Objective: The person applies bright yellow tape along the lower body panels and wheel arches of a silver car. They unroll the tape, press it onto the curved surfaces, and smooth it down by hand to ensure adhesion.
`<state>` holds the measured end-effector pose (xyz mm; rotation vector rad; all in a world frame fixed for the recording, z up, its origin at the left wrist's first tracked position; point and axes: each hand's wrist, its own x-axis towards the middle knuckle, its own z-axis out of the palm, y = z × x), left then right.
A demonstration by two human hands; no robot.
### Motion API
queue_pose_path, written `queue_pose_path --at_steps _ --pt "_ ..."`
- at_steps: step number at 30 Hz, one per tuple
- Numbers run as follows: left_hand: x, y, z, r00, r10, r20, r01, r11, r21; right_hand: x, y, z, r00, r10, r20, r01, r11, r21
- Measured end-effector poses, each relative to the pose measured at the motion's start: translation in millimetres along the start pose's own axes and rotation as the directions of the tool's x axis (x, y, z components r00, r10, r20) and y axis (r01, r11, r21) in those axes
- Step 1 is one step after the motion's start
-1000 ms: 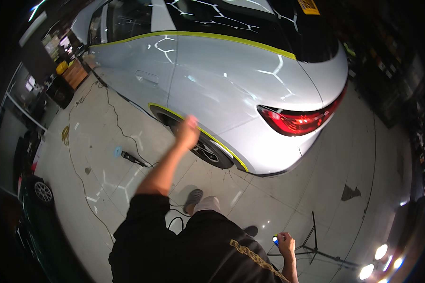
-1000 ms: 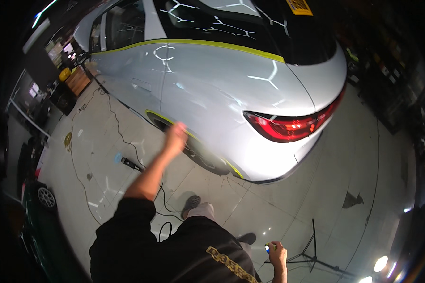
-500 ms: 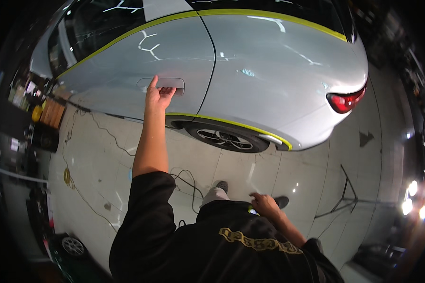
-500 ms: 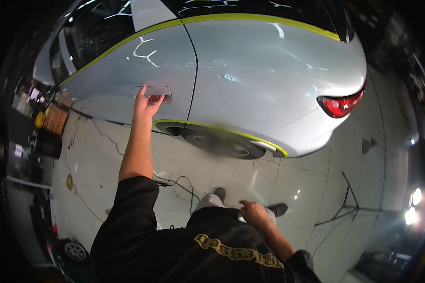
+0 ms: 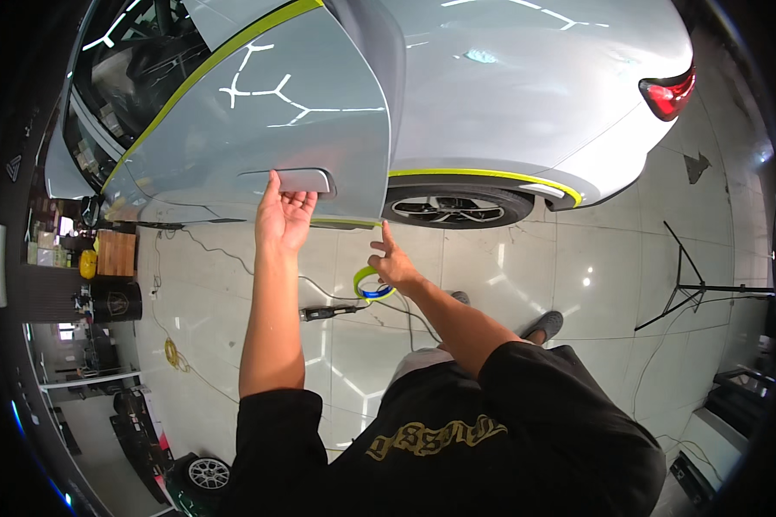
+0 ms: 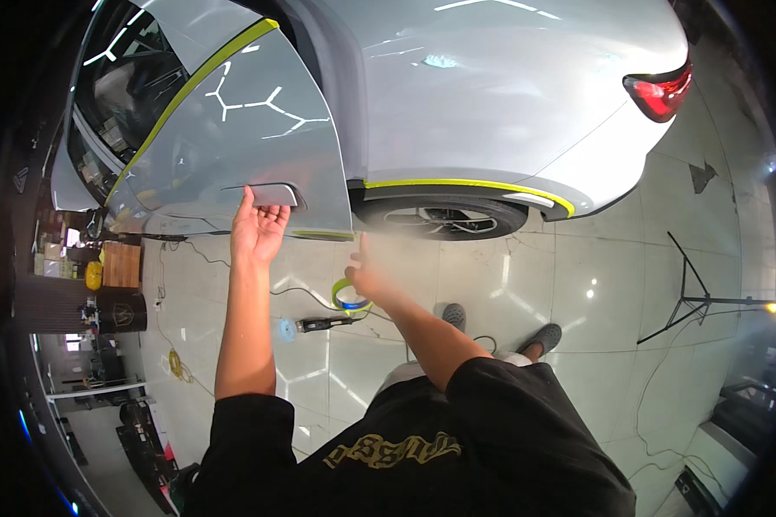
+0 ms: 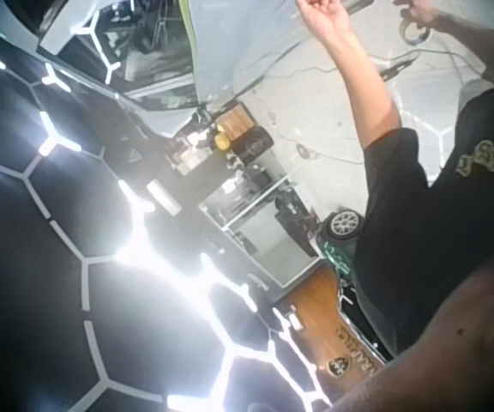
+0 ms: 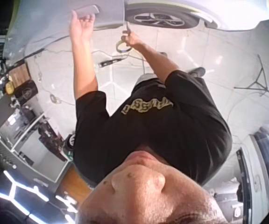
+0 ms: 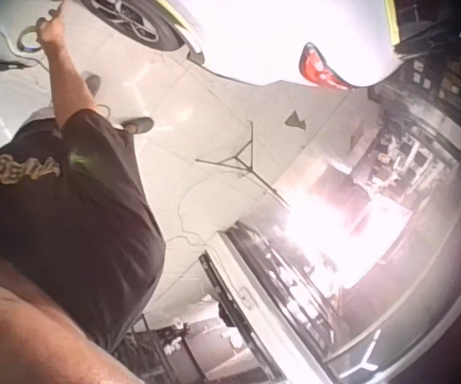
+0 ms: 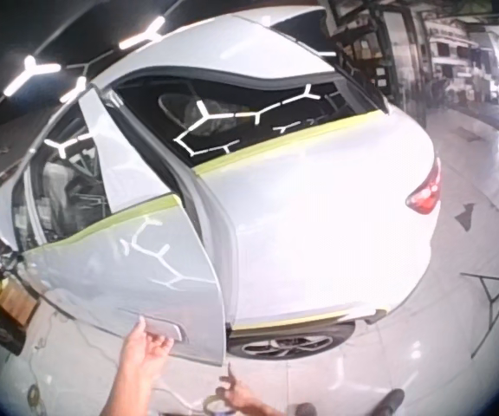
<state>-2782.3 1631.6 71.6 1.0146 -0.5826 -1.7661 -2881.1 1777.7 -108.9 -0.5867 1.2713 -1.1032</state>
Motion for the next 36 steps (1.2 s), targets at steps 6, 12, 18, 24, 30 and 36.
queue_pose_path --at_steps 6,12,18,24,30,36 --pt "-12 -6 -10 0.995 -0.001 0.100 0.002 1.000 -0.010 9 60 42 0.980 0.004 -0.197 0.001 1.000 0.026" --pt "-19 -7 -6 0.999 0.018 0.037 -0.017 1.000 -0.022 10 29 65 0.967 -0.065 -0.245 0.091 0.991 0.097" --pt "-16 -6 -1 0.998 0.010 0.061 -0.010 1.000 -0.003 27 11 36 0.997 -0.045 -0.054 0.051 0.993 0.107" --pt "16 -10 -19 0.974 -0.023 0.225 0.040 0.996 -0.074 32 -6 -80 0.987 -0.162 0.014 0.137 0.787 -0.602" --pt "66 -20 11 0.986 0.006 0.164 -0.003 1.000 -0.018 -98 19 -281 0.943 0.072 -0.326 -0.245 0.813 -0.529" --pt "105 -32 32 0.989 0.123 0.080 -0.117 0.990 -0.075 -313 215 -453 0.598 0.227 -0.769 -0.708 0.599 -0.373"
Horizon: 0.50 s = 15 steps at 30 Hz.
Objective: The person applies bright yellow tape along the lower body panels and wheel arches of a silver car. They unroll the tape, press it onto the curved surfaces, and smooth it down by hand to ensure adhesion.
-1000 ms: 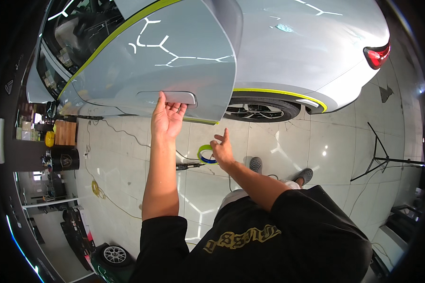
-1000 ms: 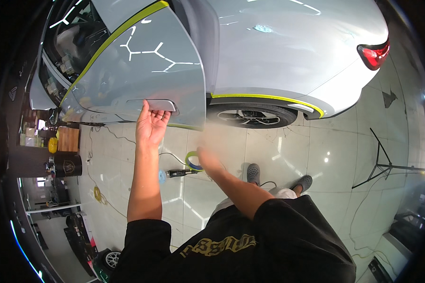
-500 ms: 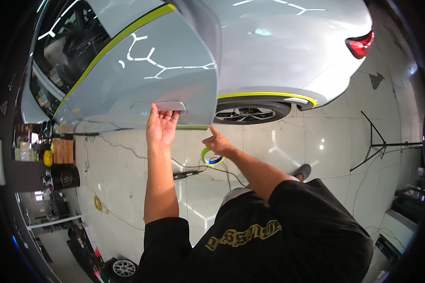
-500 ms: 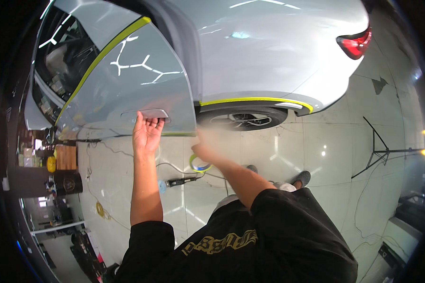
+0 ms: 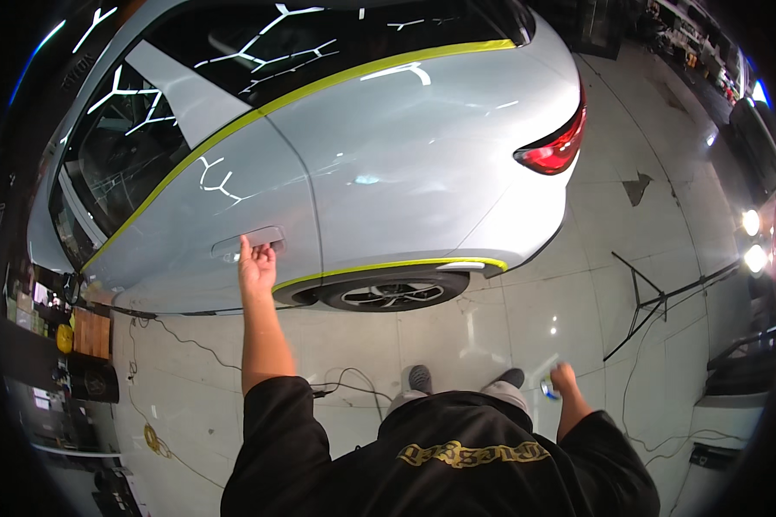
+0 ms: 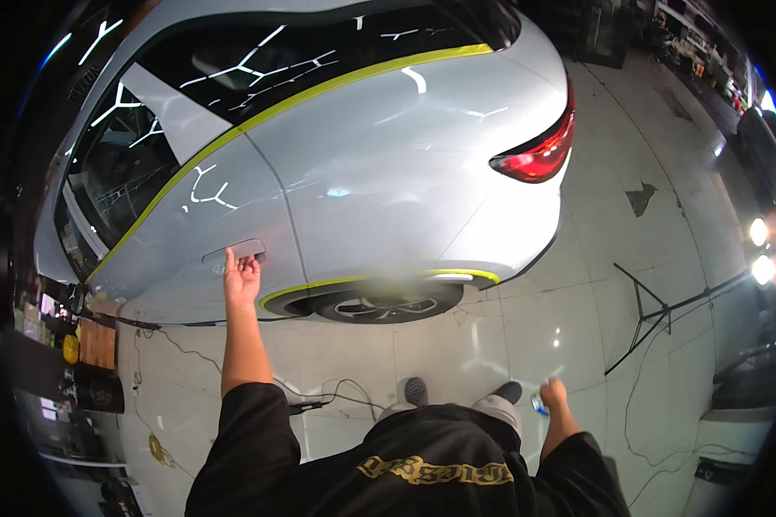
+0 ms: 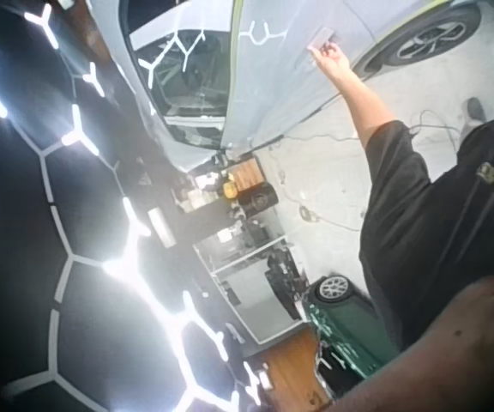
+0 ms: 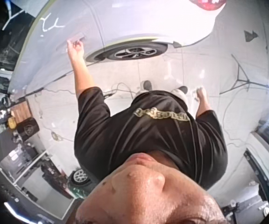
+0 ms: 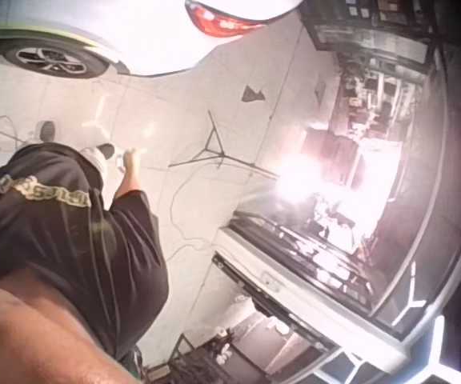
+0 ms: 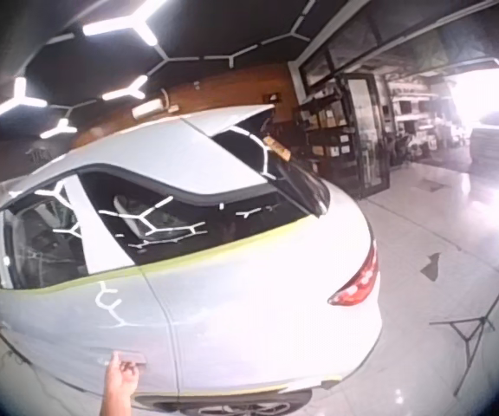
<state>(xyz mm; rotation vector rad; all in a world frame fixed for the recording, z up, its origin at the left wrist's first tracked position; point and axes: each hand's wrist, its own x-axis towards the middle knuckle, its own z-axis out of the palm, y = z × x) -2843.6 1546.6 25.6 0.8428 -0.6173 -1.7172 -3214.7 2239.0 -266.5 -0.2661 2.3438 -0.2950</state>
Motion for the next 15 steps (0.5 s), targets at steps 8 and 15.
queue_pose_path --at_steps 8,15 --pt "-95 -177 -104 0.953 -0.117 -0.279 0.157 0.980 0.125 -24 229 32 0.946 0.188 0.266 -0.312 0.754 0.578" --pt "-264 -477 62 0.649 -0.755 0.095 -0.379 -0.212 0.901 -13 153 -100 0.991 0.133 0.016 -0.128 0.902 0.413"
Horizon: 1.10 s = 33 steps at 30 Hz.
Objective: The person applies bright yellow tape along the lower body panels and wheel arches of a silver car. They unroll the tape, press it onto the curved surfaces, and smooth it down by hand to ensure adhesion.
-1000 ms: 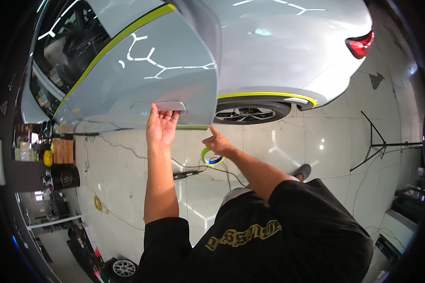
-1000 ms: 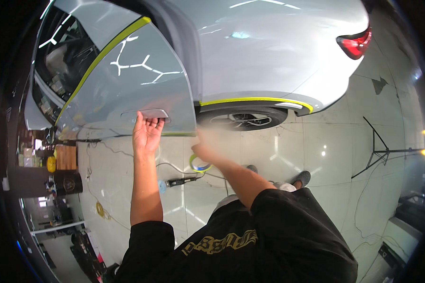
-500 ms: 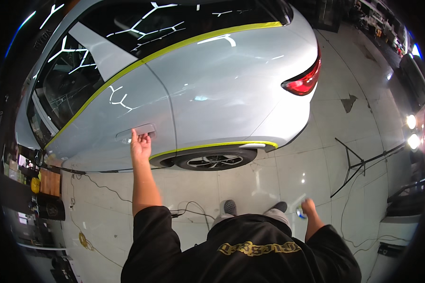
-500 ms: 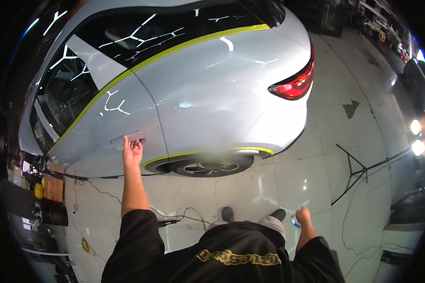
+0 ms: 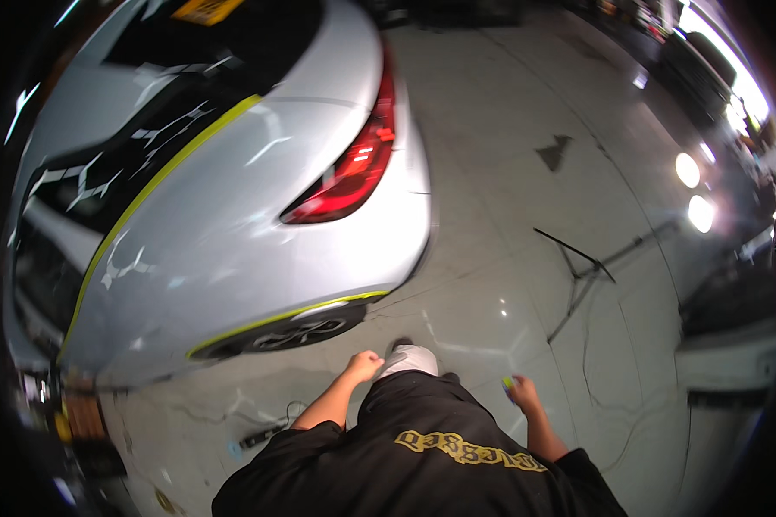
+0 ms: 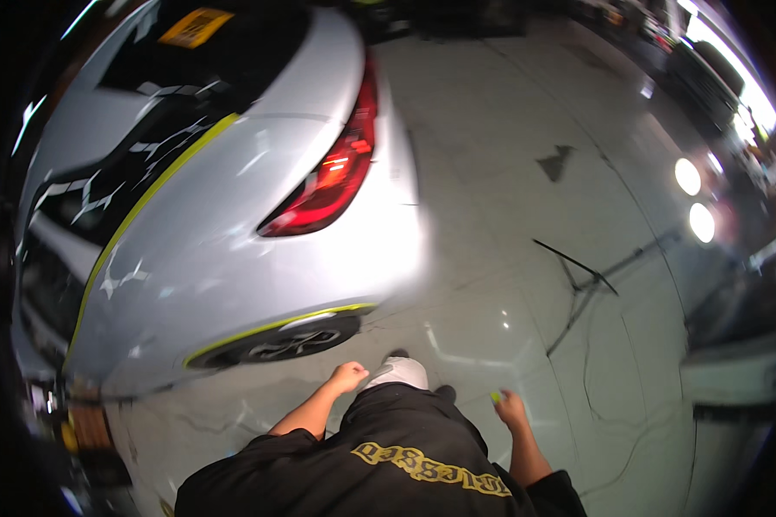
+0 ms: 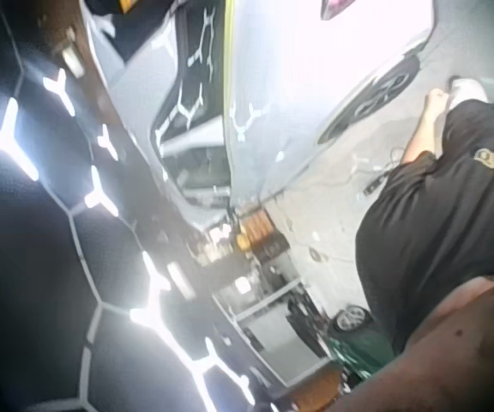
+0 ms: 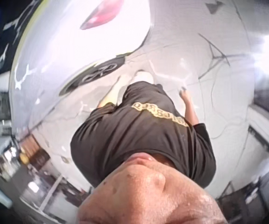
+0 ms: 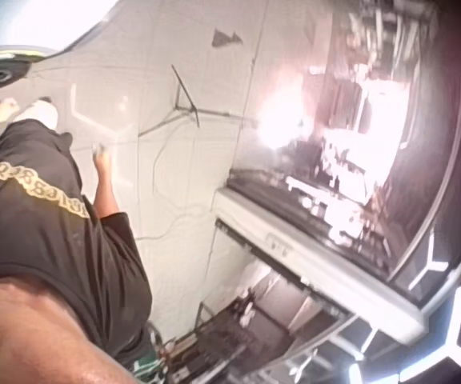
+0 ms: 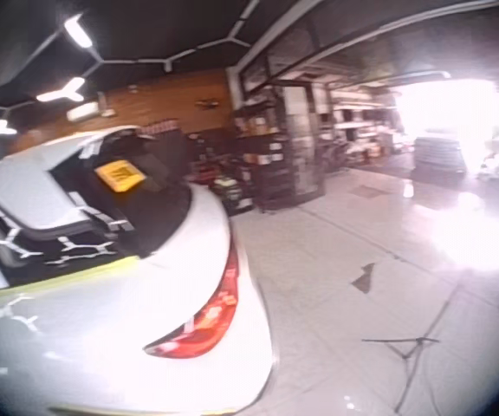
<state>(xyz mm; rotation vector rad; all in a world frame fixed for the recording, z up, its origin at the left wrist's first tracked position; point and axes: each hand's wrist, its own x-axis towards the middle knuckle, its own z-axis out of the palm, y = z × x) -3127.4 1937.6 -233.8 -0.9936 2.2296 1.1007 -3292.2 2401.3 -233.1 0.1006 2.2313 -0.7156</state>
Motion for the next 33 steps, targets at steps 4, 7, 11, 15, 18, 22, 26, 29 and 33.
queue_pose_path --at_steps 4,7,11,15,18,22,26,29,33 --pt "66 186 14 0.915 0.368 0.168 -0.372 0.928 -0.006 30 -123 -59 0.982 -0.190 -0.027 0.187 0.919 0.346" --pt "109 319 22 0.756 0.575 0.315 -0.565 0.815 -0.132 43 -213 -119 0.950 -0.287 -0.126 0.313 0.898 0.309" --pt "167 463 22 0.627 0.720 0.298 -0.688 0.691 -0.222 103 -262 -188 0.876 -0.365 -0.316 0.428 0.890 0.157" --pt "215 582 3 0.476 0.771 0.424 -0.723 0.617 -0.310 132 -311 -292 0.818 -0.436 -0.376 0.457 0.889 -0.036" --pt "278 652 -6 0.475 0.678 0.561 -0.528 0.729 -0.435 164 -343 -355 0.758 -0.487 -0.433 0.517 0.854 -0.057" --pt "343 720 -41 0.377 0.629 0.680 -0.287 0.777 -0.560 224 -391 -401 0.695 -0.516 -0.500 0.559 0.826 -0.075" --pt "430 747 -81 0.421 0.607 0.674 0.141 0.690 -0.710 317 -446 -443 0.787 -0.532 -0.314 0.560 0.829 -0.002" --pt "496 774 -120 0.429 0.655 0.622 0.184 0.611 -0.770 396 -506 -493 0.799 -0.584 -0.144 0.592 0.806 0.018" --pt "555 810 -202 0.629 0.644 0.435 0.183 0.421 -0.888 477 -603 -553 0.624 -0.780 0.037 0.778 0.625 0.065"
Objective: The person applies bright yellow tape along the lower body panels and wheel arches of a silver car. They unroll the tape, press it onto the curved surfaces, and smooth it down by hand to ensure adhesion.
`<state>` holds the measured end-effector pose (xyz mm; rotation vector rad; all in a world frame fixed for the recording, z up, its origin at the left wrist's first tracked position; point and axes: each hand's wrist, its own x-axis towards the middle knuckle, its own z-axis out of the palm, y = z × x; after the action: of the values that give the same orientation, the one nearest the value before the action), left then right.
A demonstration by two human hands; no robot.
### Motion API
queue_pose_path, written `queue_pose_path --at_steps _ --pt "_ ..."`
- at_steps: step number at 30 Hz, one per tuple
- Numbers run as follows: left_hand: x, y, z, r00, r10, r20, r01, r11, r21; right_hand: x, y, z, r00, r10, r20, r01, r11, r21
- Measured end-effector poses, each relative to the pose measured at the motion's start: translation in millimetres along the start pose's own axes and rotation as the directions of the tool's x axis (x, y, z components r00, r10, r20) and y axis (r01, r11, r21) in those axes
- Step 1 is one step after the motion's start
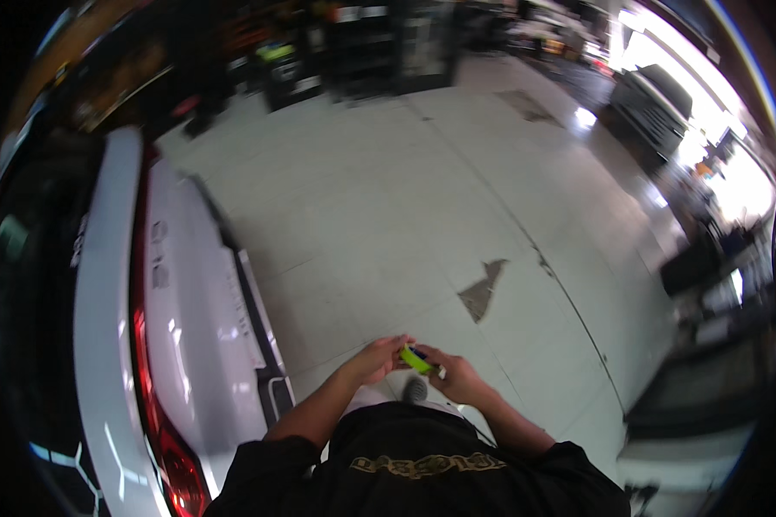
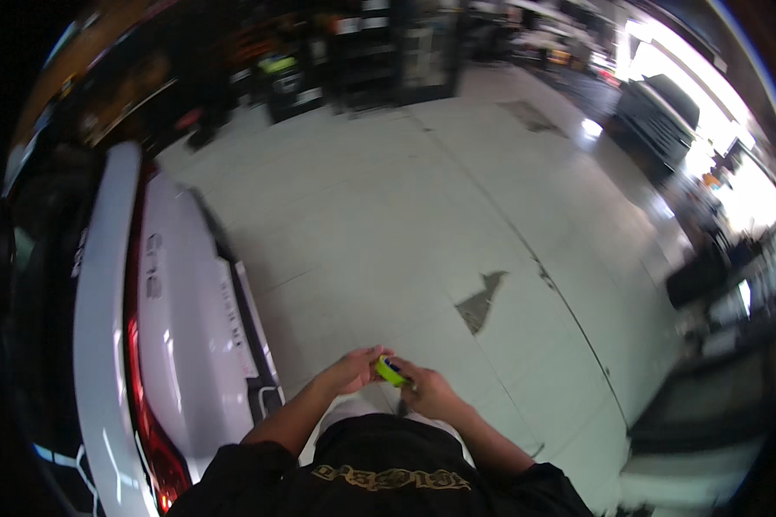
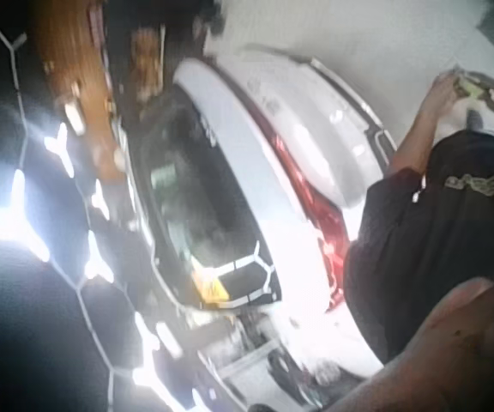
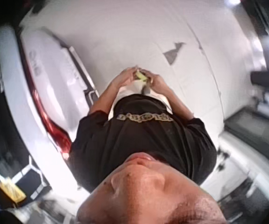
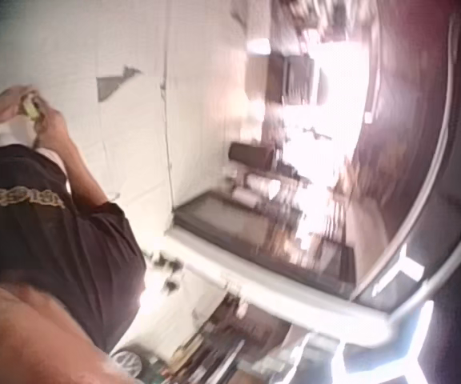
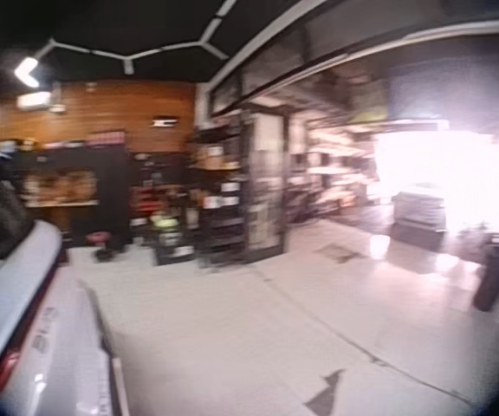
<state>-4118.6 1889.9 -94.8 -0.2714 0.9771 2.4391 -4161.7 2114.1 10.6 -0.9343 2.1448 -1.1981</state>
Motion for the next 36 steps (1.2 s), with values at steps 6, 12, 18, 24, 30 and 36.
queue_pose_path --at_steps 6,12,18,24,30,36 --pt "1 125 -56 0.963 0.209 -0.168 -0.225 0.970 -0.088 189 -47 -60 0.873 -0.307 0.380 0.357 0.932 -0.066" --pt "59 210 -150 0.939 0.218 -0.266 -0.261 0.955 -0.139 346 -14 -62 0.863 -0.231 0.450 0.255 0.967 0.007" --pt "158 350 -224 0.953 0.172 -0.249 -0.174 0.985 0.017 493 -17 -111 0.881 -0.133 0.455 0.219 0.965 -0.143" --pt "217 516 -299 0.954 0.218 -0.208 -0.240 0.967 -0.087 680 1 -134 0.903 -0.175 0.392 0.240 0.963 -0.124" --pt "236 605 -415 0.922 0.216 -0.320 -0.248 0.967 -0.064 877 21 -126 0.788 -0.230 0.572 0.320 0.945 -0.061" --pt "184 724 -466 0.710 0.309 -0.632 -0.344 0.936 0.071 1107 -59 -98 0.411 -0.260 0.874 0.515 0.857 0.013"
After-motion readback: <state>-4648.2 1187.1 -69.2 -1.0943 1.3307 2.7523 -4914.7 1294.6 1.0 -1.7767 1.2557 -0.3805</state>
